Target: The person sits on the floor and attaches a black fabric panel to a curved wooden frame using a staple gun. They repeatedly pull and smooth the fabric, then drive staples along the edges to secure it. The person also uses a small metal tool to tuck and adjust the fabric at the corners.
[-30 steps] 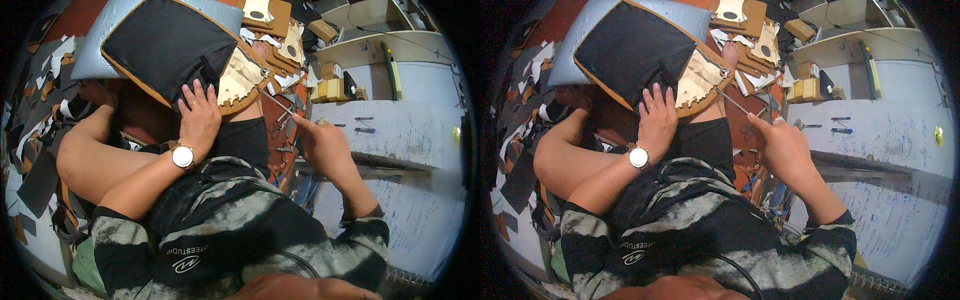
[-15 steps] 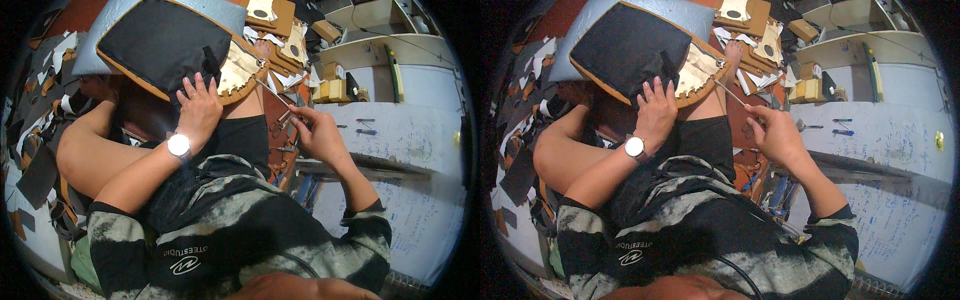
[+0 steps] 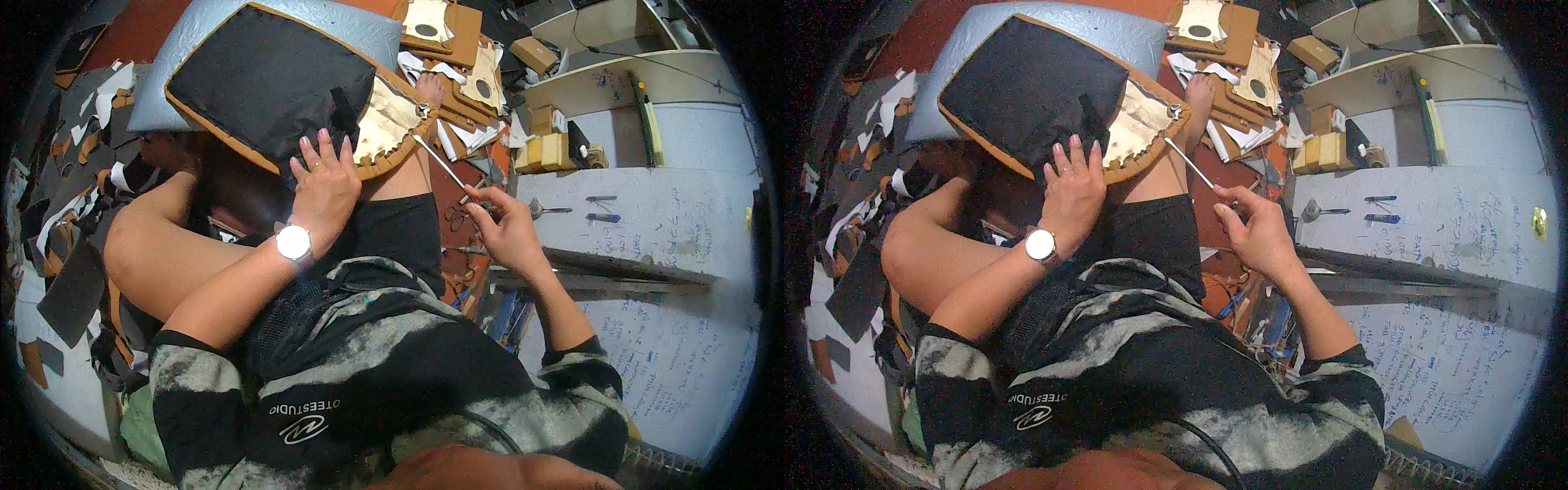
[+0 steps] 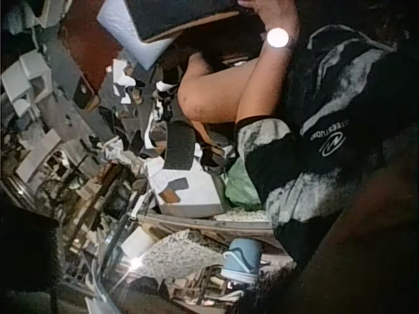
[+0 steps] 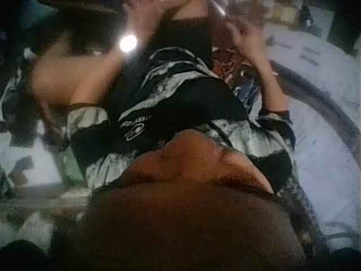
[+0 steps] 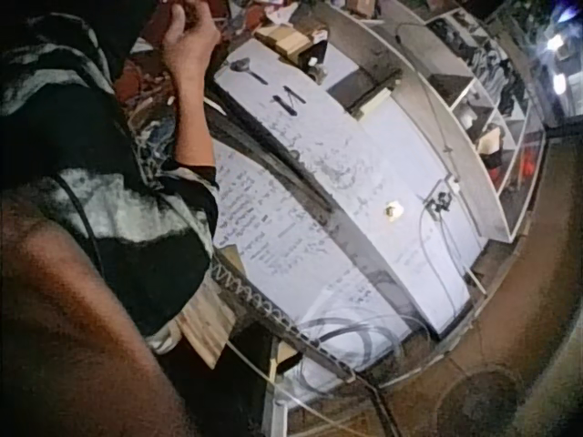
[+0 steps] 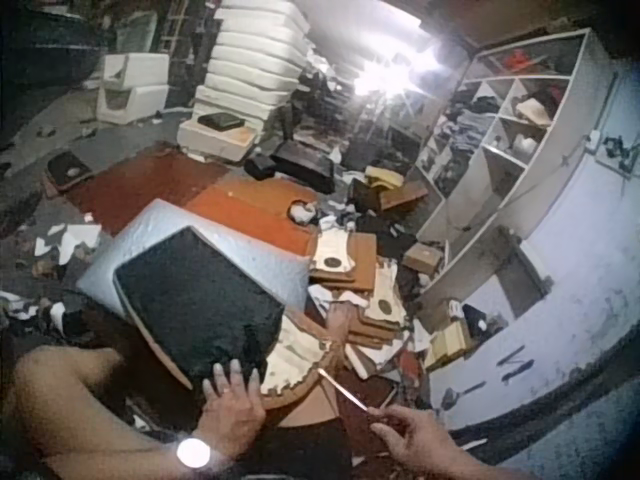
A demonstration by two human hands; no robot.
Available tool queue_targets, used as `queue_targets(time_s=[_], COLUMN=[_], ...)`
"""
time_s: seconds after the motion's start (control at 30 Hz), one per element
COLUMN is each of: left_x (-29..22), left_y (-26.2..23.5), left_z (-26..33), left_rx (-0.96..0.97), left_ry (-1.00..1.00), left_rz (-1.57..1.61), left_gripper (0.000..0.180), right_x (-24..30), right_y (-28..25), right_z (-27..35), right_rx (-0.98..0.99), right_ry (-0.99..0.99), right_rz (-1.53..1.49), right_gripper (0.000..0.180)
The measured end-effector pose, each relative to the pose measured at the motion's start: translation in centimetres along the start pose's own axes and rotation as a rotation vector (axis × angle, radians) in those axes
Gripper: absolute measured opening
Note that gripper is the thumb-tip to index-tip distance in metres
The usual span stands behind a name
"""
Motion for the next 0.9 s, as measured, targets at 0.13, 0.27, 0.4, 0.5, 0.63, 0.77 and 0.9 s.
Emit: queue_targets(time_s=[0.13,0.27,0.4,0.5,0.63,0.77,0.9], left_x=[0.2,0.0,0.2,0.3,0.4,0.5,0.6], left_y=[-0.1,-0.1,-0.4,-0.3,-0.2,-0.4,-0.4], left_z=[0.2,0.2,0.3,0.4,0.4,0.3,0.3], left_rx=[-0.082,-0.06,0.003,0.034,0.042,0.044,0.056], left_ry=[0.002,0.028,0.032,0.039,0.05,0.05,0.051], left_rz=[0.025,0.029,-0.006,-0.019,-0.026,-0.02,-0.019], left_gripper=[0.047,0.047,0.049,0.051,0.052,0.052,0.052], right_x=[-1.9,-1.4,-1.6,-1.9,-1.6,-7.5,-2.4], right_y=[0.0,-0.5,1.0,1.9,2.0,4.4,1.4], right_z=[-0.6,0.5,2.2,2.3,2.3,-0.4,-0.3], right_rx=[0.058,-0.144,-0.375,-0.46,-0.547,0.081,-0.136], right_ry=[0.045,-0.198,-0.342,-0.324,-0.355,0.284,-0.265], right_rz=[-0.25,-0.059,0.204,0.293,0.392,-0.609,-0.186], right_gripper=[0.032,0.035,0.039,0.043,0.042,0.043,0.04])
Point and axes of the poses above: each hand's wrist, its own z-axis away from the middle knuckle, its own y-axis out of the palm, x = y × z, the point moved 8 cm from there along -z, towards the middle knuckle, and after that the axes turned 8 degrees about y, right-handed, at the moved point
